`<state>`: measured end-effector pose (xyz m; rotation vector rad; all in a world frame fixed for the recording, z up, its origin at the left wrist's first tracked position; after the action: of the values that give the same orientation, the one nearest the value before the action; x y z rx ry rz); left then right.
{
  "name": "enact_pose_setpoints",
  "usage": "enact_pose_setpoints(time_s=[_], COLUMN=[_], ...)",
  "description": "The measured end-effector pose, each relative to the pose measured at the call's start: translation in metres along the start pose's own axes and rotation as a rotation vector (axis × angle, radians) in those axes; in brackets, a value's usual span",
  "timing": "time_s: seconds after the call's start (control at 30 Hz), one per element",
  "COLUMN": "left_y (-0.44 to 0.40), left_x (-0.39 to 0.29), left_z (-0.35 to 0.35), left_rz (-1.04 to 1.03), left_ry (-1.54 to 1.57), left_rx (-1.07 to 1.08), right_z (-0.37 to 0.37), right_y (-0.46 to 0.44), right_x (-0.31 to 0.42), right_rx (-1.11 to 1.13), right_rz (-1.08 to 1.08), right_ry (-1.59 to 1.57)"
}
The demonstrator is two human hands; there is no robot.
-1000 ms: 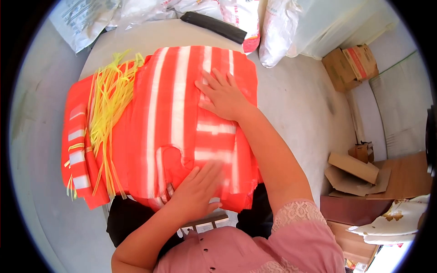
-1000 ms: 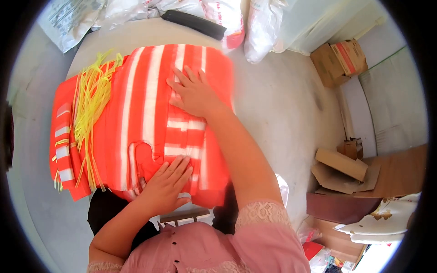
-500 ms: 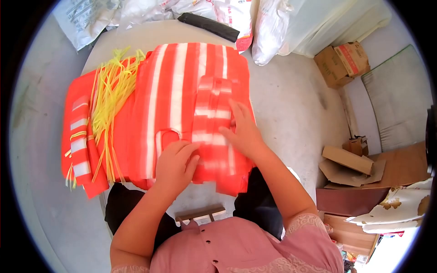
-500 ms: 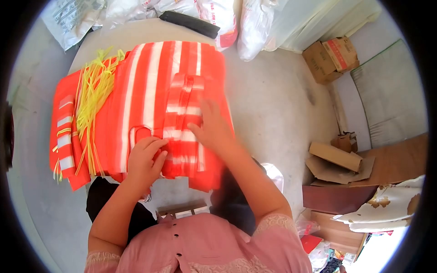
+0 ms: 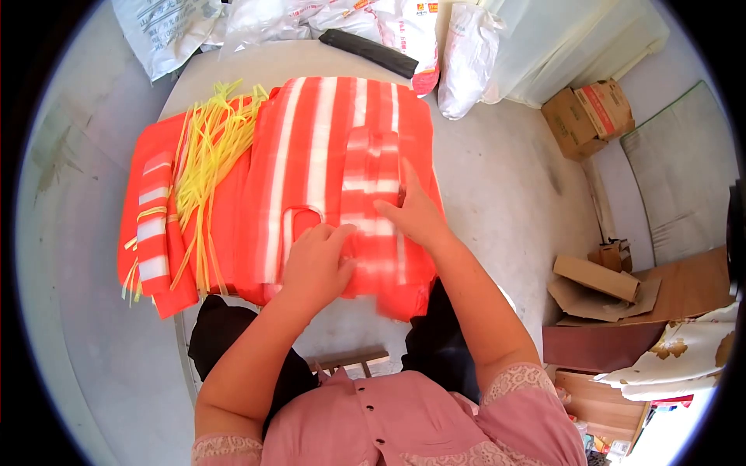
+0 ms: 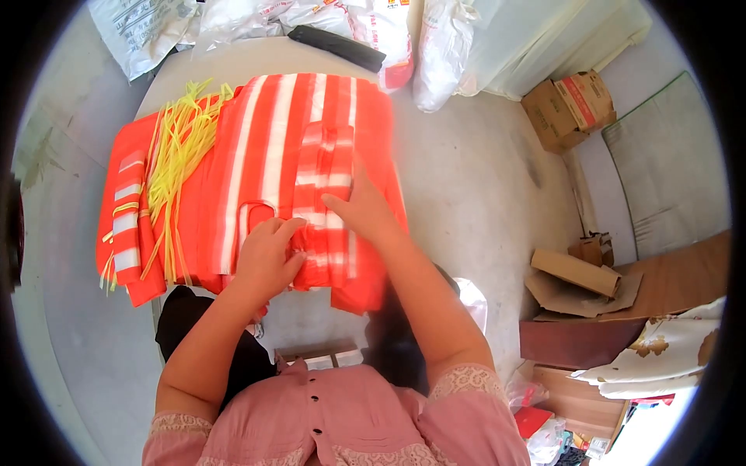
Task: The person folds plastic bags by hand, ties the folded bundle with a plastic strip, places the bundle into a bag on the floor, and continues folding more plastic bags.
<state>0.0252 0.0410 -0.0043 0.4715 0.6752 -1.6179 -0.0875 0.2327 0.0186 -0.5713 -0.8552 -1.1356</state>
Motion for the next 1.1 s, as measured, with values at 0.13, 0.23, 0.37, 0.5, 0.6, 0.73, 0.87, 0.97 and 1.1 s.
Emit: enact_pose_setpoints(time_s=[0.13, 0.23, 0.37, 0.5, 0.6, 0.73, 0.87, 0.97, 1.1], left_y=[-0.001, 0.002, 0.004, 0.006, 0.004, 0.002, -0.003, 0.0, -0.003], left_x=[0.001, 0.003, 0.006, 0.005, 0.008, 0.016, 0.013, 0.019, 0.018], left_z=[-0.002, -0.002, -0.002, 0.002, 0.002, -0.01, -0.01, -0.02, -0.022], left_rz=[-0.008, -0.022, -0.051, -0.053, -0.025, 0.168, 0.524, 0.622, 0.586], left_ry=[0.019, 0.008, 0.004, 0.05, 0.126, 0.497, 0.874, 1.052, 1.241], left_rx=[0.019, 0.021, 0.024, 0.038, -0.031, -0.058, 0.118, 0.198, 0.188], right_z=[-0.018, -0.022, -0.013, -0.015, -0.023, -0.02, -0.018, -0.023, -0.042], right_y=[-0.012, -0.012, -0.001, -0.006, -0.007, 0.0, 0.002, 0.003, -0.008], right_x=[-0.029, -0.028, 0.019, 0.022, 0.003, 0.016, 0.033, 0.038, -0.001], right_rx=[-0.078, -0.134, 0.036, 0.07, -0.051, -0.048, -0.052, -0.091, -0.143], right_rz=[0.177, 0.208, -0.077, -0.142, 0.018, -0.06, -0.152, -0.162, -0.081], right_ry=[0.05, 0.183, 0.161, 0.158, 0.136, -0.228, -0.58, -0.611, -0.56])
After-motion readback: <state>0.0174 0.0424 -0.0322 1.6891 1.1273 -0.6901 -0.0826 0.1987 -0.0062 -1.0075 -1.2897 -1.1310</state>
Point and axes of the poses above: each hand's wrist, its own y-axis away from the middle knuckle, its own z-axis out of the back of the hand, x = y × z, the point moved 3 cm from there along -y, towards the middle knuckle, and after that the axes turned 5 degrees about z, right-handed, at the moved point
